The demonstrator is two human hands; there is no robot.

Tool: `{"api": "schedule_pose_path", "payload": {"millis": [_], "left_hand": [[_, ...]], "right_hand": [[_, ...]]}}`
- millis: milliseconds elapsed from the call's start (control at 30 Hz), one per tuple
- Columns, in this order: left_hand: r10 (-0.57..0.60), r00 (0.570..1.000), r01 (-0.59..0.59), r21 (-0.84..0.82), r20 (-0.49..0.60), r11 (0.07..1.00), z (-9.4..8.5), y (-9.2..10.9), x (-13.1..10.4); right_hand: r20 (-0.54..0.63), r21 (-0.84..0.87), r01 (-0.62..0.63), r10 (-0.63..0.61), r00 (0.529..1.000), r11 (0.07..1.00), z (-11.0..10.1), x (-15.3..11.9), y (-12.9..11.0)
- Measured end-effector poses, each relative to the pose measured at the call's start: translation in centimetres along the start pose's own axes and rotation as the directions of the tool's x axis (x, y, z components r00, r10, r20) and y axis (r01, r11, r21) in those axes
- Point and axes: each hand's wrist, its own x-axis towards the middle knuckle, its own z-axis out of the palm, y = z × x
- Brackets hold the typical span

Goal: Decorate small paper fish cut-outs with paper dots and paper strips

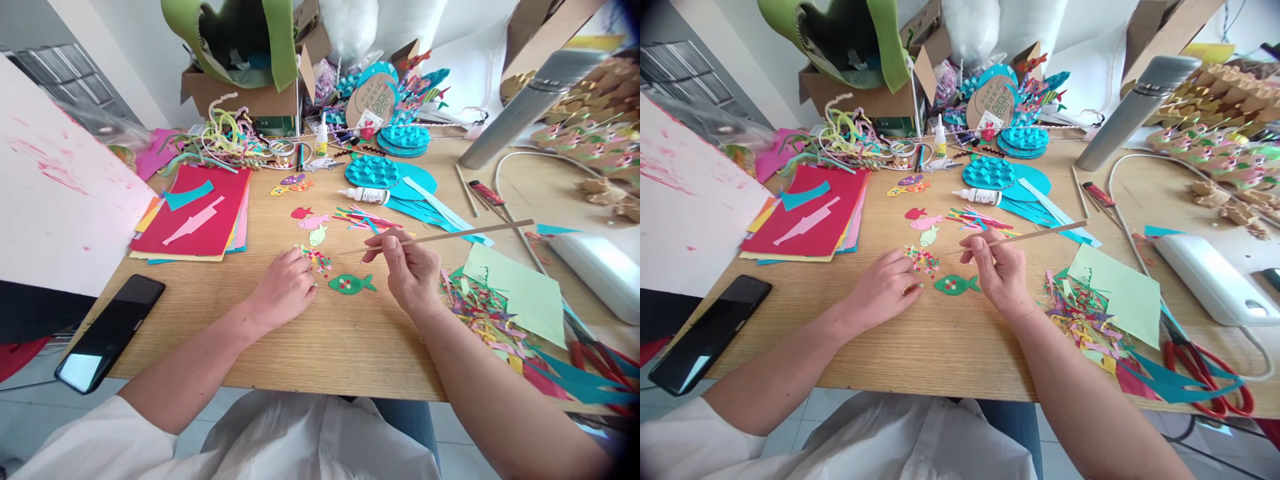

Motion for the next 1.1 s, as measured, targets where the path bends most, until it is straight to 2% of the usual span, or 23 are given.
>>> {"api": "schedule_pose_path", "payload": {"millis": [133, 267, 400, 467, 567, 667, 833, 1100], "left_hand": [[0.066, 0.998, -0.065, 0.115, 0.000, 0.991, 0.2, 0.4, 0.0], [0.038, 0.998, -0.034, 0.085, -0.045, 0.996, 0.6, 0.3, 0.0], [-0.033, 0.998, 0.030, -0.051, -0.060, 0.998, 1.0, -0.2, 0.0], [-0.104, 0.992, 0.094, -0.136, -0.070, 0.986, 1.0, -0.6, 0.1], [-0.234, 0.967, 0.202, -0.258, -0.101, 0.945, 0.9, -1.3, 0.2], [-0.296, 0.946, 0.240, -0.333, -0.129, 0.912, 0.9, -1.6, 0.3], [-0.227, 0.957, 0.149, -0.366, -0.181, 0.919, 1.1, -1.6, 0.1], [-0.121, 0.991, 0.099, -0.318, -0.051, 0.943, 0.8, -1.0, 0.1]], "right_hand": [[0.005, -0.011, -0.007, 0.007, 1.000, 1.000, 0.0, 0.0, -0.1], [0.009, -0.024, 0.002, -0.002, 1.000, 1.000, 0.0, 0.0, -0.3], [0.008, -0.044, 0.007, -0.006, 1.000, 0.999, 0.0, 0.0, -0.3], [0.003, -0.059, 0.011, -0.011, 1.000, 0.998, 0.0, 0.0, -0.3], [-0.013, -0.060, 0.019, -0.020, 1.000, 0.998, 0.0, 0.0, -0.3], [-0.034, -0.055, 0.020, -0.022, 0.999, 0.998, 0.0, 0.0, -0.3], [-0.066, -0.040, 0.009, -0.012, 0.998, 0.999, -0.1, 0.0, -0.4], [-0.056, -0.056, 0.009, -0.012, 0.998, 0.998, -0.1, 0.1, -0.4]]}}
